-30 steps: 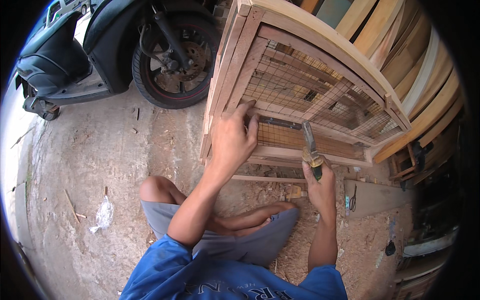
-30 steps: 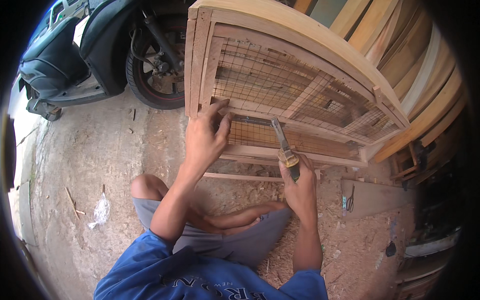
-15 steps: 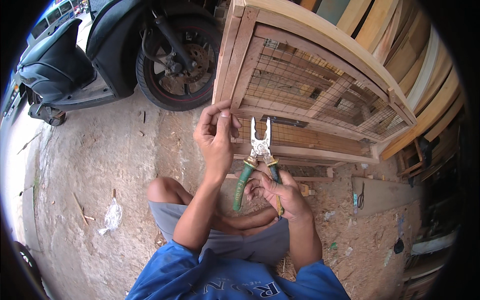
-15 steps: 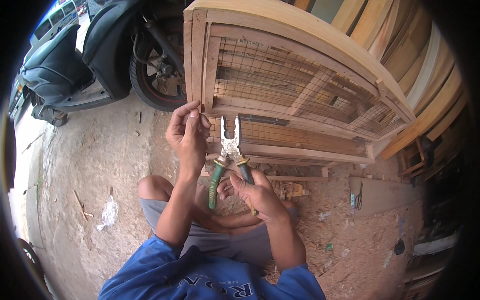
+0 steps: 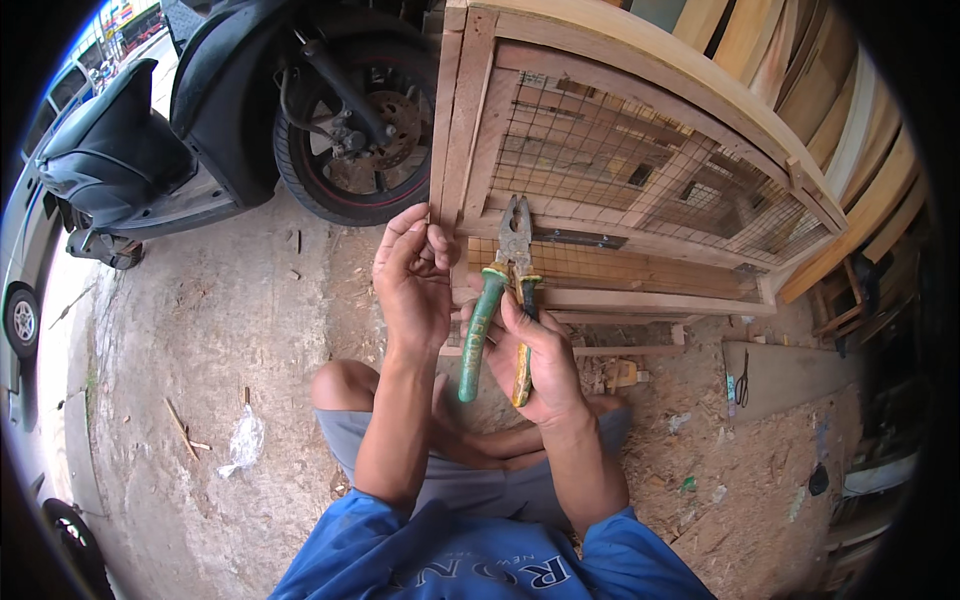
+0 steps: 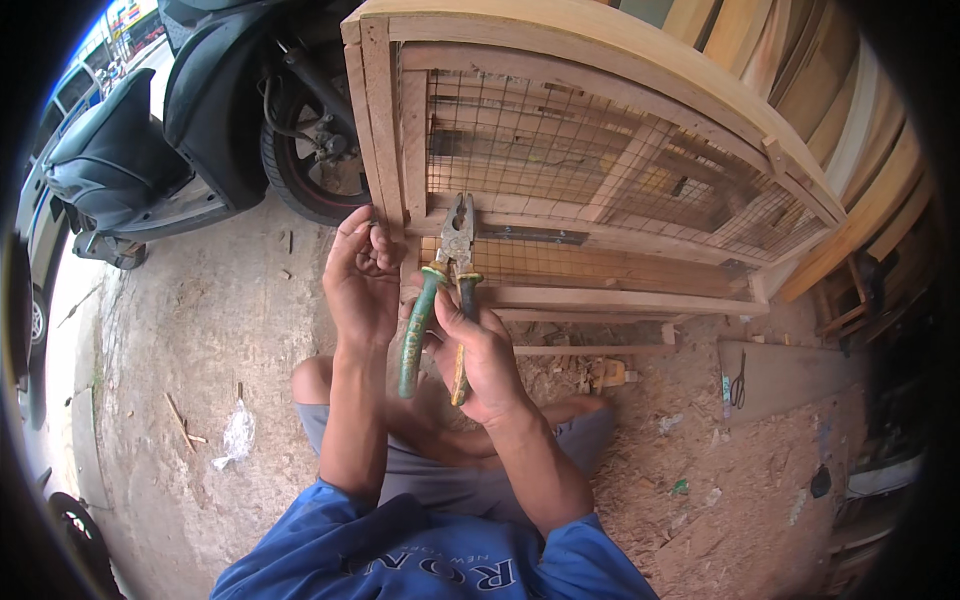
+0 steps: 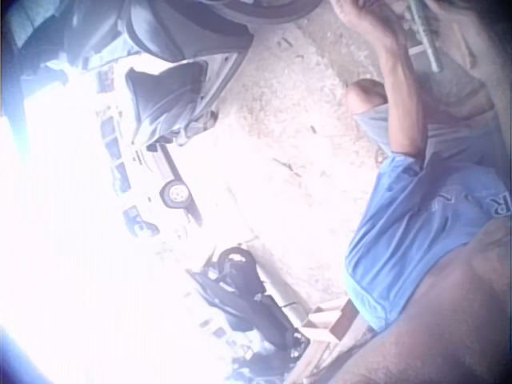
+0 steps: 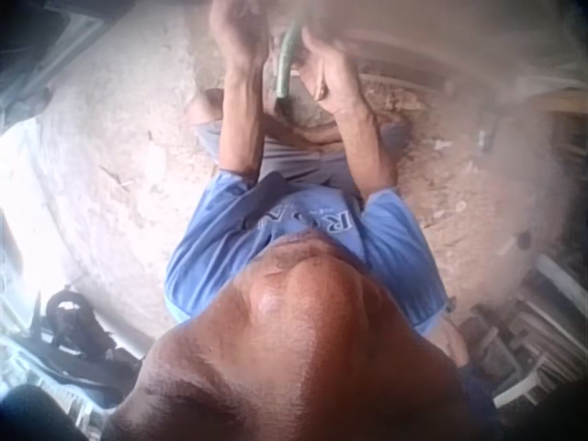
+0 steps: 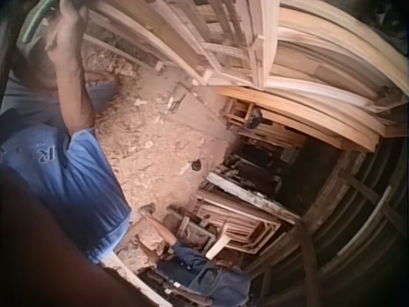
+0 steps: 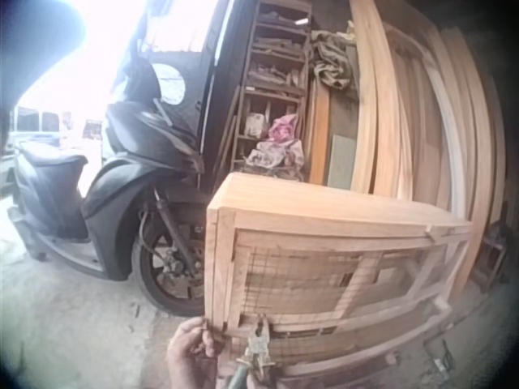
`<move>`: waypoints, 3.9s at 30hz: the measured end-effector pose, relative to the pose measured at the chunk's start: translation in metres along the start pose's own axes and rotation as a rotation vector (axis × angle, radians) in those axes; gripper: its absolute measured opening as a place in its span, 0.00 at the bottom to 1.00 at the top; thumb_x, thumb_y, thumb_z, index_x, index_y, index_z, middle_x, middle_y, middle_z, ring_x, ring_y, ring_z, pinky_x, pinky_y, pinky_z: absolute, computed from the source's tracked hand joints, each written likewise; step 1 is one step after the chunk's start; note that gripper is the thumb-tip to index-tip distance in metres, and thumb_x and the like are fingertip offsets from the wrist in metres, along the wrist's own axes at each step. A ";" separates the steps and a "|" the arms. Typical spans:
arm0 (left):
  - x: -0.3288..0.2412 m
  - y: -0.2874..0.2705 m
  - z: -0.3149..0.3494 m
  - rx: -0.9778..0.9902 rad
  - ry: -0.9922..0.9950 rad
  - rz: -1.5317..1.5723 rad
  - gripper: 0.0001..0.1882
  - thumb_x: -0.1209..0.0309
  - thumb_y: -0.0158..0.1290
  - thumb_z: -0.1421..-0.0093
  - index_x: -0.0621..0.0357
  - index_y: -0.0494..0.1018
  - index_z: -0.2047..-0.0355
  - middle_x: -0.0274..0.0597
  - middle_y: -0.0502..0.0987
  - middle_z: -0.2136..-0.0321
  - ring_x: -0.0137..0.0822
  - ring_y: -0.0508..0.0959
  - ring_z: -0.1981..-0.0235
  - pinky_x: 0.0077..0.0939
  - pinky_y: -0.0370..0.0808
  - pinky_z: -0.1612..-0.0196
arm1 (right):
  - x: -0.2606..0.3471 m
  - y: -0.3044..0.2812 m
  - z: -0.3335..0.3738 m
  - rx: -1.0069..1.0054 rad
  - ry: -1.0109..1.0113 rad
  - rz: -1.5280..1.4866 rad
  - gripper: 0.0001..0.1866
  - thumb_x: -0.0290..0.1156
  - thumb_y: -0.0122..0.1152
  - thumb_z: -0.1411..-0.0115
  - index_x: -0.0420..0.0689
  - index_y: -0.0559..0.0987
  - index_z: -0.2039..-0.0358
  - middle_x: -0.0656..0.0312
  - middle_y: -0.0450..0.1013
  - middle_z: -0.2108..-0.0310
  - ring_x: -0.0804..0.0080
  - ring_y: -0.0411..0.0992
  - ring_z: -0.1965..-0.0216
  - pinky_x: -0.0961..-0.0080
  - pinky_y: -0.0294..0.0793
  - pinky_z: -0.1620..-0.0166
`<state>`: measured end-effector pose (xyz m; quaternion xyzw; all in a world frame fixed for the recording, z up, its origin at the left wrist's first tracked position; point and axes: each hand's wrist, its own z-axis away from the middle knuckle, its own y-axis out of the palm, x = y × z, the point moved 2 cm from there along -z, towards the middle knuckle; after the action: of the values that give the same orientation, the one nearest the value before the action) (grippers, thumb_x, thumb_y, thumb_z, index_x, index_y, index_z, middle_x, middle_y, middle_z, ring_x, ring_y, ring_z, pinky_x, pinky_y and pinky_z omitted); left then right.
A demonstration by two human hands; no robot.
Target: The person uses pliers to bend and secure wire staples into the wooden frame of a cage-like structure. They repeatedly position the wire and press it into the wood, working along the frame edges.
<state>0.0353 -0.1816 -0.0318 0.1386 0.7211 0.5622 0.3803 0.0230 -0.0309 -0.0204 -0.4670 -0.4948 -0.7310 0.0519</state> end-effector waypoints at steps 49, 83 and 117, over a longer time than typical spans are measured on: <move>0.012 0.008 0.005 0.123 0.186 -0.473 0.09 0.75 0.50 0.32 0.66 0.73 0.54 0.40 0.76 0.74 0.26 0.73 0.75 0.17 0.70 0.69 | 0.002 -0.030 0.021 0.183 0.084 -0.212 0.40 0.51 0.49 0.29 0.37 0.51 0.28 0.45 0.68 0.44 0.63 0.70 0.44 0.63 0.75 0.47; 0.016 0.007 0.007 0.147 0.286 -0.564 0.09 0.74 0.51 0.31 0.66 0.74 0.55 0.39 0.77 0.74 0.24 0.72 0.76 0.15 0.70 0.71 | 0.014 -0.027 -0.005 0.292 0.069 -0.318 0.27 0.43 0.53 0.29 0.36 0.67 0.37 0.48 0.71 0.44 0.67 0.71 0.61 0.70 0.73 0.59; 0.022 0.052 0.015 0.302 0.341 -1.648 0.21 0.65 0.55 0.34 0.60 0.74 0.43 0.45 0.83 0.78 0.38 0.85 0.74 0.30 0.78 0.64 | -0.034 -0.095 0.095 0.153 0.097 0.025 0.45 0.41 0.63 0.35 0.25 0.52 0.31 0.40 0.74 0.52 0.60 0.75 0.49 0.73 0.80 0.52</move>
<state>0.0190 -0.1397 0.0059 -0.4675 0.7063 0.0169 0.5313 0.0511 0.0777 -0.1020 -0.4319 -0.5405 -0.7119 0.1203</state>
